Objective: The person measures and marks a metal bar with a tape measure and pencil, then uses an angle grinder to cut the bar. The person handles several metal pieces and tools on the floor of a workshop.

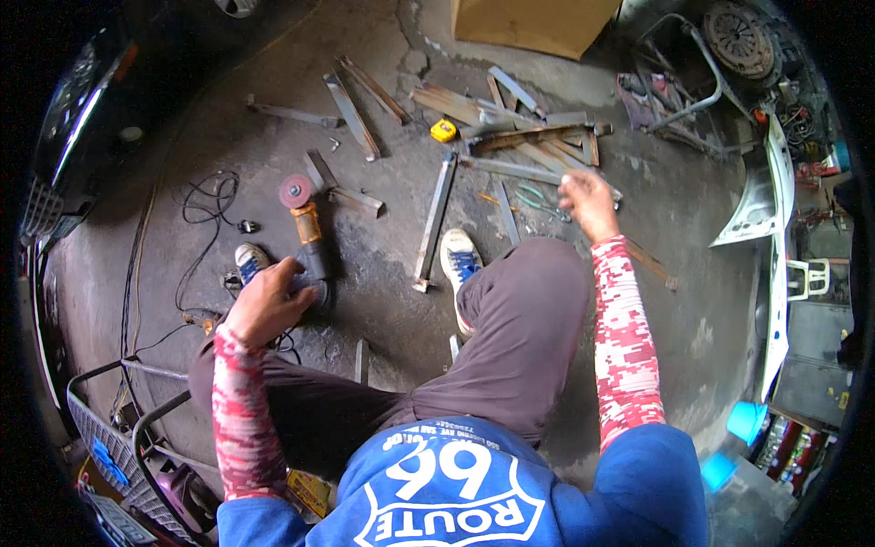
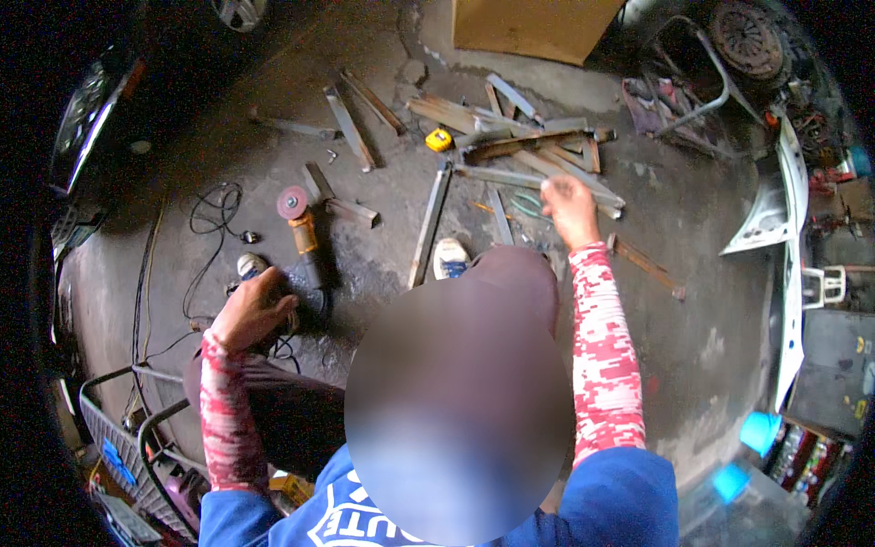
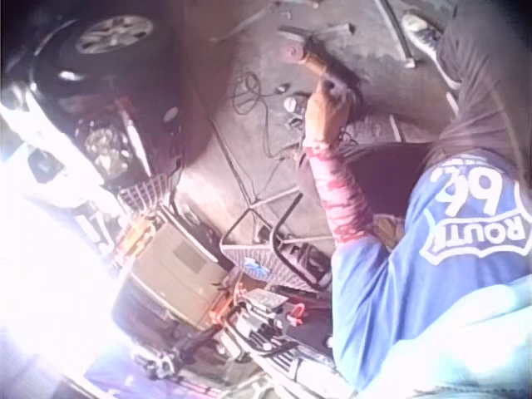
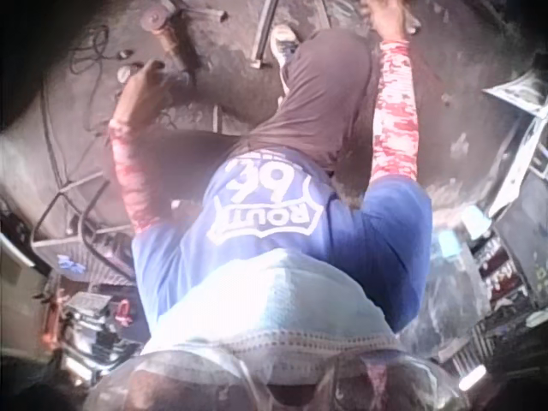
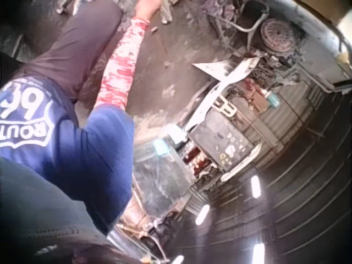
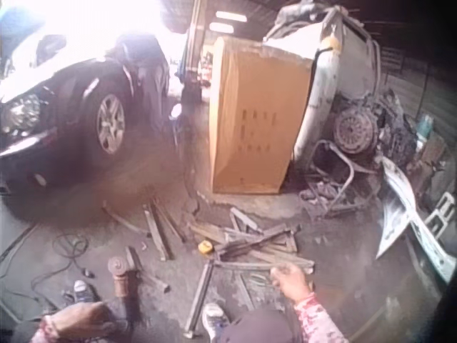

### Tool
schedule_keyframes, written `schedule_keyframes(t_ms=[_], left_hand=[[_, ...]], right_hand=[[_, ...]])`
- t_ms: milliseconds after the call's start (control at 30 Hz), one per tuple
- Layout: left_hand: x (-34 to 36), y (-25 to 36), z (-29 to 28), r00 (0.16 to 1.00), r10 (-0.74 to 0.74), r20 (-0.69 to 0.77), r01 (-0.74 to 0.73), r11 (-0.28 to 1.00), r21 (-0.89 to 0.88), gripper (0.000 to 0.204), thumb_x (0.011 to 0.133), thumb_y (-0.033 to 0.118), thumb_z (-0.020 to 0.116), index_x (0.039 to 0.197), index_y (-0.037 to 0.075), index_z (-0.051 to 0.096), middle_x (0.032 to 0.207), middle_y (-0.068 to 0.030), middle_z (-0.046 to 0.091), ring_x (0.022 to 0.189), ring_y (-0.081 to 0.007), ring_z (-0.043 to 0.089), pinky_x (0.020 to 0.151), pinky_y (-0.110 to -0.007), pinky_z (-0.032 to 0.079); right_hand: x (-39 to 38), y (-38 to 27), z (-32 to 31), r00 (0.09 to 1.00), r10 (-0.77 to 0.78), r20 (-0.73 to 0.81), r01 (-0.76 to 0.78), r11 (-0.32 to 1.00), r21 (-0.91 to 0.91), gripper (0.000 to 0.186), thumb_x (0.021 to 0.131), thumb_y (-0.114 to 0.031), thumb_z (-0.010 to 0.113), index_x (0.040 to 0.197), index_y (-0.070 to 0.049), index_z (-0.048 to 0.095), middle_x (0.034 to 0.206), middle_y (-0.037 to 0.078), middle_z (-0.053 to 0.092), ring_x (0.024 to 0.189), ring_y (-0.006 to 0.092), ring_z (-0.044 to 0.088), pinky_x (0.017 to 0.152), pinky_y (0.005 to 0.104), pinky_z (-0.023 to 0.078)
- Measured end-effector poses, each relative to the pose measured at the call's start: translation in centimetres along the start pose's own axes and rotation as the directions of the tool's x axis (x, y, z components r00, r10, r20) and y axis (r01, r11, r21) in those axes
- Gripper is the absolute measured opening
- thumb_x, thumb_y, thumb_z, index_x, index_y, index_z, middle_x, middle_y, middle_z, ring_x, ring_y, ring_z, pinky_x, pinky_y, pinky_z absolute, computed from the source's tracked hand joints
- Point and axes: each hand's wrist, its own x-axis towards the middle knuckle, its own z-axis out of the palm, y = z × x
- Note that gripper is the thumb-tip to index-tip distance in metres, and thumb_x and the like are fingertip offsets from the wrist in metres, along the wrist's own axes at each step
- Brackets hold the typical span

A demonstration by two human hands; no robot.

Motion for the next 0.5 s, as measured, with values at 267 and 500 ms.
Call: schedule_keyframes(t_ms=[267, 500], left_hand=[[1.1, -2.5, 0.4, 0.986, -0.154, 0.060, 0.160, 0.979, -0.128, 0.024, 0.091, 0.014, 0.071, 0.108, -0.001, 0.063, 0.098, -0.0218, 0.070, 0.092, -0.0389, 0.069, 0.082, -0.043, 0.054], [5.1, -3.1, 3.7, 0.951, -0.308, 0.015, 0.293, 0.888, -0.354, 0.019, 0.096, 0.004, 0.064, 0.113, -0.004, 0.066, 0.097, -0.0127, 0.072, 0.088, -0.0186, 0.066, 0.082, -0.032, 0.053]], right_hand=[[1.0, 22.9, 3.6, 0.950, 0.313, 0.010, -0.270, 0.834, -0.481, 0.037, 0.084, -0.032, 0.083, 0.107, -0.004, 0.075, 0.096, 0.018, 0.077, 0.090, 0.0353, 0.074, 0.083, 0.0437, 0.058], [4.8, 24.0, 10.5, 0.911, 0.398, -0.110, -0.348, 0.597, -0.723, 0.046, 0.085, -0.034, 0.083, 0.118, -0.005, 0.071, 0.113, 0.021, 0.074, 0.110, 0.0401, 0.070, 0.096, 0.0496, 0.055]])
